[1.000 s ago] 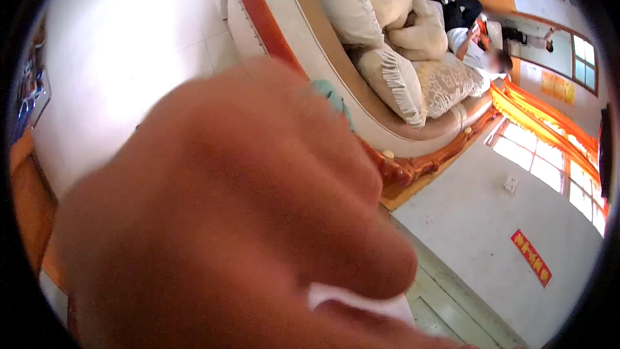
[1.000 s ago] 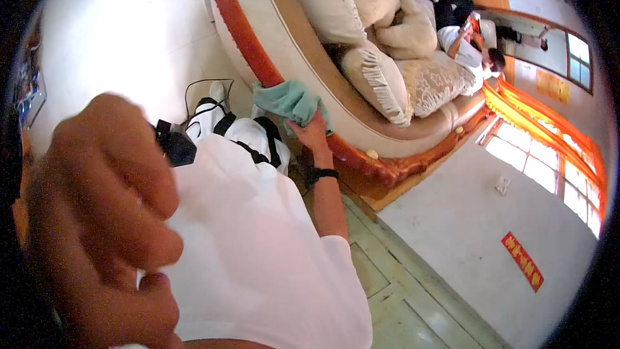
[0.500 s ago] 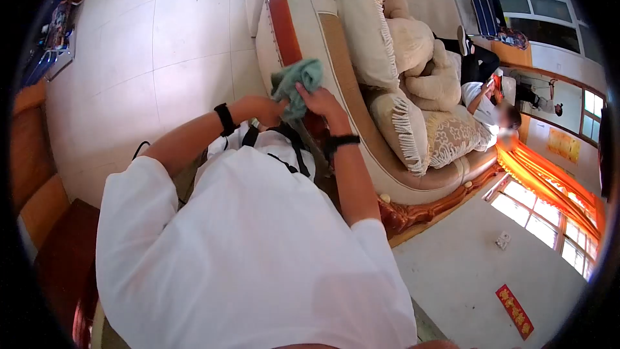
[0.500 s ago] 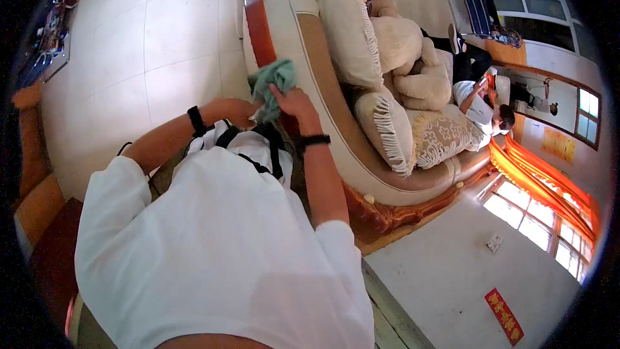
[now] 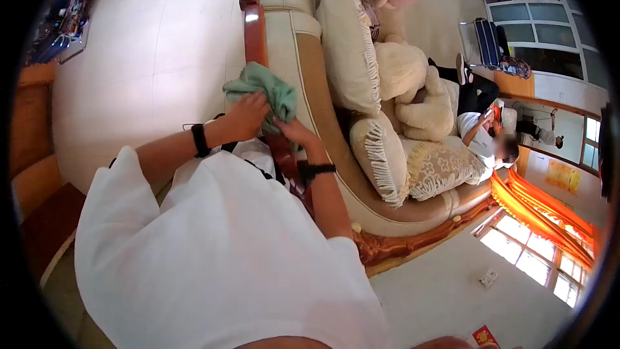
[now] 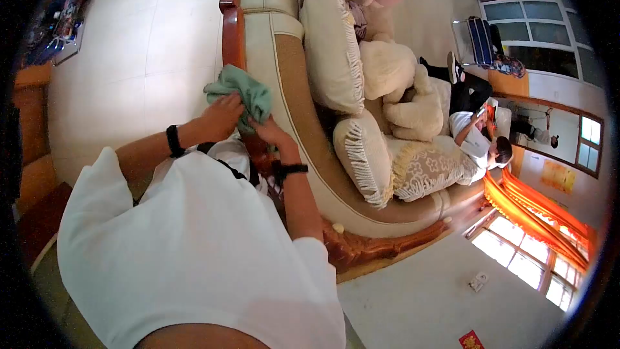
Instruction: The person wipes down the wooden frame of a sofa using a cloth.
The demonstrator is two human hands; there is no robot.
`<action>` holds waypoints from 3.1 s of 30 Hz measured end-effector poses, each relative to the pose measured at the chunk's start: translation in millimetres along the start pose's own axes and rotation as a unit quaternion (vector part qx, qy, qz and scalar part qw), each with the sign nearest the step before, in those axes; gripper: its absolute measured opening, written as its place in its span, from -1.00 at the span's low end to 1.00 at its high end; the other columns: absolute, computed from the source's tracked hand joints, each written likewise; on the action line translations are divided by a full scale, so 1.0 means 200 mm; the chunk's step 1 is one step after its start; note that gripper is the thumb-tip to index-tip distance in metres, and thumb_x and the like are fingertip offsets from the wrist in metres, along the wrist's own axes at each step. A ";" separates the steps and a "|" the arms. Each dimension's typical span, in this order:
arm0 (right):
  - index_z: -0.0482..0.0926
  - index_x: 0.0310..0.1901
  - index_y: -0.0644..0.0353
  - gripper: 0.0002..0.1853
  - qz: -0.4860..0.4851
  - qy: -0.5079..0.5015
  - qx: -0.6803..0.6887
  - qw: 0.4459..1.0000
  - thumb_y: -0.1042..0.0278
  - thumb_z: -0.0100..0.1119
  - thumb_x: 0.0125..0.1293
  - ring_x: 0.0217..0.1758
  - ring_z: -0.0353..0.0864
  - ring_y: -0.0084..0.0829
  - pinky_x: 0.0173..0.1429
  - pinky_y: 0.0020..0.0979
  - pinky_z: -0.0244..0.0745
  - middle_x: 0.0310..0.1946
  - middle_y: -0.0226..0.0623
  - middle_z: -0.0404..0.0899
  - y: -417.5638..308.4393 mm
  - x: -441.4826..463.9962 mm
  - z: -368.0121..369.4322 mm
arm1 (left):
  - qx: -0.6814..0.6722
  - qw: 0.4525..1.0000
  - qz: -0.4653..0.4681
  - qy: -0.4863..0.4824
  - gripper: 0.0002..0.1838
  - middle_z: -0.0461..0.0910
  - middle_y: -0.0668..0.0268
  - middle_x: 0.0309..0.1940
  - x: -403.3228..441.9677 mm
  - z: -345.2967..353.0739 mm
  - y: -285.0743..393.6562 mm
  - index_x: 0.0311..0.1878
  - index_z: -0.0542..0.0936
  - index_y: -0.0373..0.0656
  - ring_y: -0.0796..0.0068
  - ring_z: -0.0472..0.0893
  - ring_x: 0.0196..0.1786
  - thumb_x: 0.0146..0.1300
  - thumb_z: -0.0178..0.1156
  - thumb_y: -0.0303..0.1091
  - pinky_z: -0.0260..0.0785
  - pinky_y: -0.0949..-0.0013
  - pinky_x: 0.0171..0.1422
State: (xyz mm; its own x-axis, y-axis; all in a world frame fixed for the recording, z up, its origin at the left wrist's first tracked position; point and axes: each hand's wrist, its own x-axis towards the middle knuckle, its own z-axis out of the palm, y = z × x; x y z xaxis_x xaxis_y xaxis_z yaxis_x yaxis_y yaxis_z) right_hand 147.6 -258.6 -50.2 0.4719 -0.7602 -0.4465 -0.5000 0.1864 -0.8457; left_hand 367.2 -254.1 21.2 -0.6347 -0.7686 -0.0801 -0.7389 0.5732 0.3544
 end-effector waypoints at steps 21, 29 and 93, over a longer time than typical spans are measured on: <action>0.21 0.43 0.32 -0.07 0.273 0.091 -0.115 0.951 -0.10 0.31 0.15 0.46 0.23 0.10 0.44 -0.05 0.27 0.44 0.15 0.18 0.16 -0.83 0.27 | -0.127 0.717 0.337 -0.596 -0.01 0.43 0.09 0.34 0.71 0.51 0.16 0.53 0.16 -0.06 0.06 0.48 0.27 0.10 0.33 0.11 0.36 0.06 0.28; 0.29 0.36 0.35 -0.14 0.314 0.181 -0.045 0.931 0.28 0.47 0.02 0.33 0.42 0.03 0.37 -0.17 0.35 0.27 0.11 0.42 -0.06 -0.81 0.22 | -0.144 0.701 0.348 -0.605 -0.01 0.29 0.00 0.42 0.80 0.40 -0.17 0.48 0.19 -0.25 0.01 0.38 0.38 0.20 0.28 0.27 0.27 0.04 0.39; 0.55 0.11 0.38 -0.34 0.137 0.047 -0.073 0.987 -0.18 0.11 0.34 0.19 0.51 0.12 0.38 -0.17 0.33 0.13 0.19 0.55 -0.53 0.83 -0.09 | -0.069 0.886 0.400 -0.227 -0.50 0.62 0.14 -0.16 1.17 -0.23 -1.47 0.03 0.55 -0.09 0.04 0.61 -0.09 0.17 0.31 0.05 0.44 0.02 -0.04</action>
State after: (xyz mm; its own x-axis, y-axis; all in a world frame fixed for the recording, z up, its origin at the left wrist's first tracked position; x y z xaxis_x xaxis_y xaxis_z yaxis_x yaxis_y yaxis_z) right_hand 265.9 -416.3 -30.2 0.2378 -0.7496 -0.6176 -0.7020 0.3068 -0.6427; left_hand 446.5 -614.4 -59.1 -0.9912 0.0779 -0.1072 0.0022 0.8184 0.5746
